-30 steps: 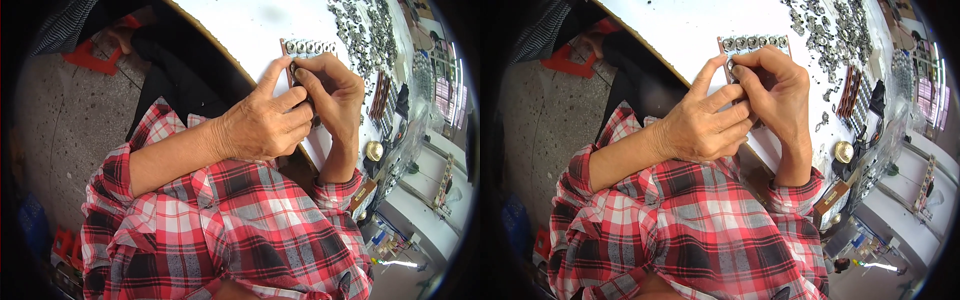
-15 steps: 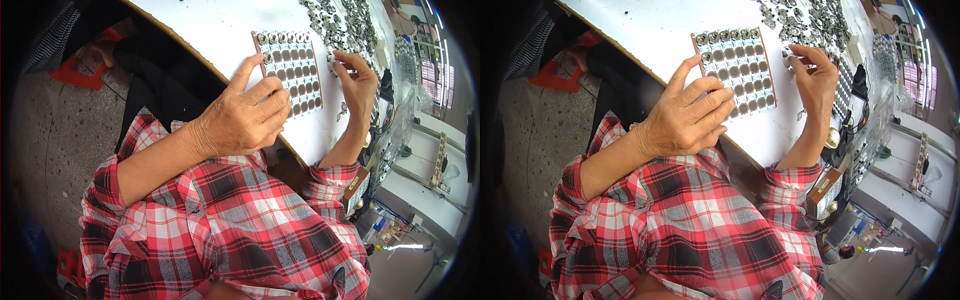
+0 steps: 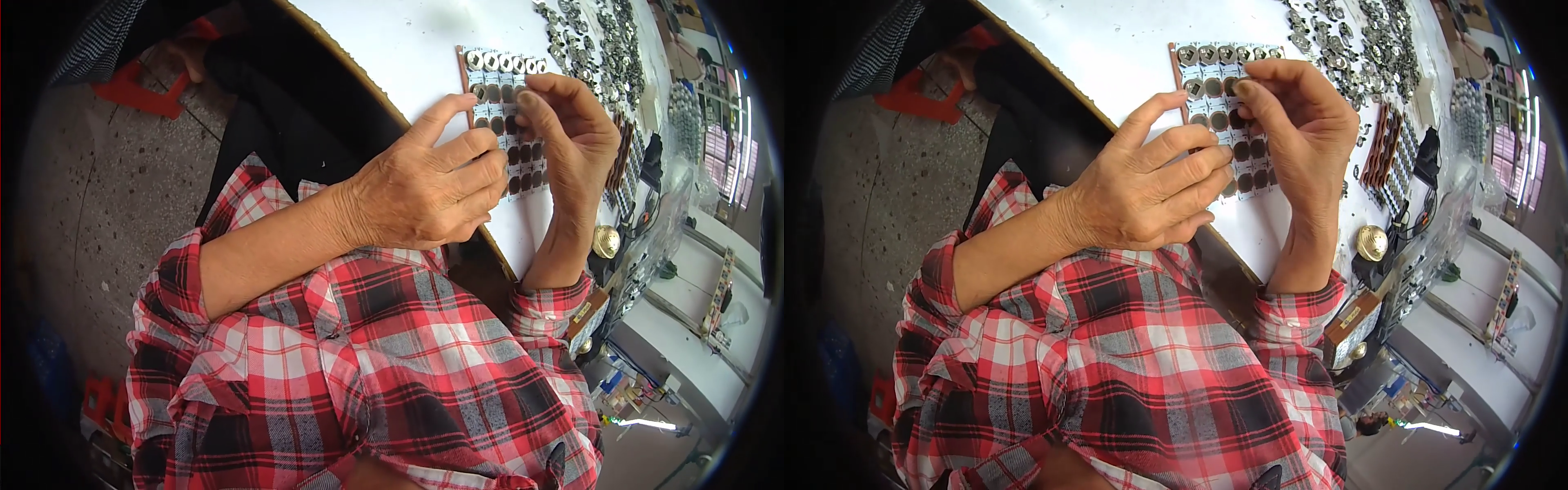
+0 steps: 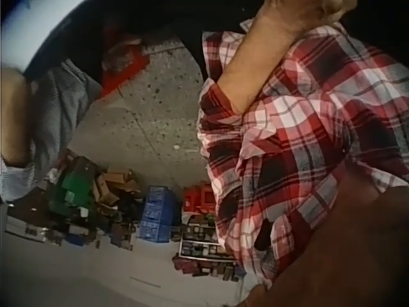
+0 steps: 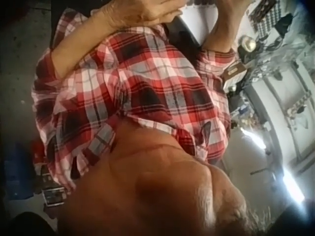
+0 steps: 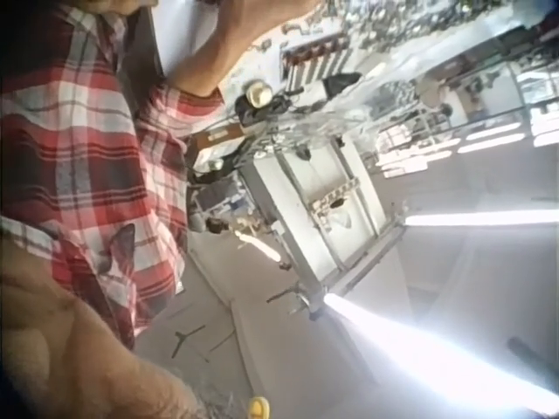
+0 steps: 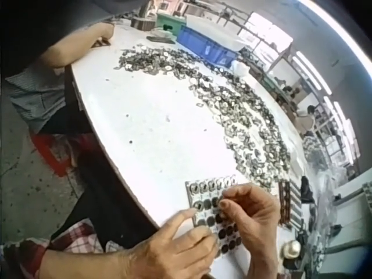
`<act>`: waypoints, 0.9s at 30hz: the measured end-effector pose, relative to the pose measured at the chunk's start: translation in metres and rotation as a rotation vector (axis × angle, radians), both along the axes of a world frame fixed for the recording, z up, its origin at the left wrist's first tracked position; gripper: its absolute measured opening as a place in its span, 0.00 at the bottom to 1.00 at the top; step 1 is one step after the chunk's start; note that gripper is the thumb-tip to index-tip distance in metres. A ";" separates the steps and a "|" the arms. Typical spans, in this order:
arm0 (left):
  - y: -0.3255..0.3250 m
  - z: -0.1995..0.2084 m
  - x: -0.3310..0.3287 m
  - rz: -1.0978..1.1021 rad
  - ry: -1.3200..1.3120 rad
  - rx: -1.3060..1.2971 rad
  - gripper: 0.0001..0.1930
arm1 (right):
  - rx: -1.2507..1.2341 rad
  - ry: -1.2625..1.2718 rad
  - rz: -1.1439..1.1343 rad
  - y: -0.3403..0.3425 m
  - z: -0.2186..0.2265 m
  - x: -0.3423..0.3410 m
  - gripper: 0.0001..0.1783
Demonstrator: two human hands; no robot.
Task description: Assembling small metal rivet-like parts onto a grid template sheet at a factory workstation.
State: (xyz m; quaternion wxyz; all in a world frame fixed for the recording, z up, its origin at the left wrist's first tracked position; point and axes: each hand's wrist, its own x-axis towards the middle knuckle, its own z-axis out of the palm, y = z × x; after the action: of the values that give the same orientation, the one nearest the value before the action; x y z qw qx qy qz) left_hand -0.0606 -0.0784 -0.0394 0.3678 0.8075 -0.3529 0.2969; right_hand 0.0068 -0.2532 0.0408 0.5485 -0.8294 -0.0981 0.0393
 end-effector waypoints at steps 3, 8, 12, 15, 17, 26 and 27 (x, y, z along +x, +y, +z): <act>-0.001 -0.001 0.000 0.010 -0.003 0.004 0.24 | -0.049 -0.022 0.017 0.007 -0.004 -0.001 0.11; 0.001 0.000 -0.001 -0.003 0.001 0.003 0.25 | -0.138 -0.069 0.020 0.012 -0.005 -0.003 0.11; 0.002 0.001 -0.001 0.001 0.003 0.009 0.24 | -0.070 -0.087 -0.035 0.018 -0.008 -0.005 0.09; 0.002 0.001 -0.001 -0.004 0.002 0.001 0.23 | -0.096 -0.102 -0.035 0.018 -0.009 -0.007 0.07; 0.001 0.001 -0.001 -0.002 0.003 -0.007 0.23 | -0.094 -0.107 -0.026 0.018 -0.009 -0.007 0.06; 0.000 0.003 -0.002 0.011 -0.016 -0.005 0.17 | -0.176 -0.177 0.046 0.016 -0.010 -0.004 0.04; 0.001 0.005 -0.002 0.001 0.006 -0.005 0.16 | -0.184 -0.157 0.058 0.017 -0.008 -0.004 0.04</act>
State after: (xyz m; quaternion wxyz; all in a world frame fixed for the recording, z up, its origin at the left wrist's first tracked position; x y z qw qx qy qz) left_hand -0.0627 -0.0778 -0.0343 0.3708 0.8077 -0.3505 0.2954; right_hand 0.0028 -0.2362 0.0327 0.4595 -0.8735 -0.1607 -0.0008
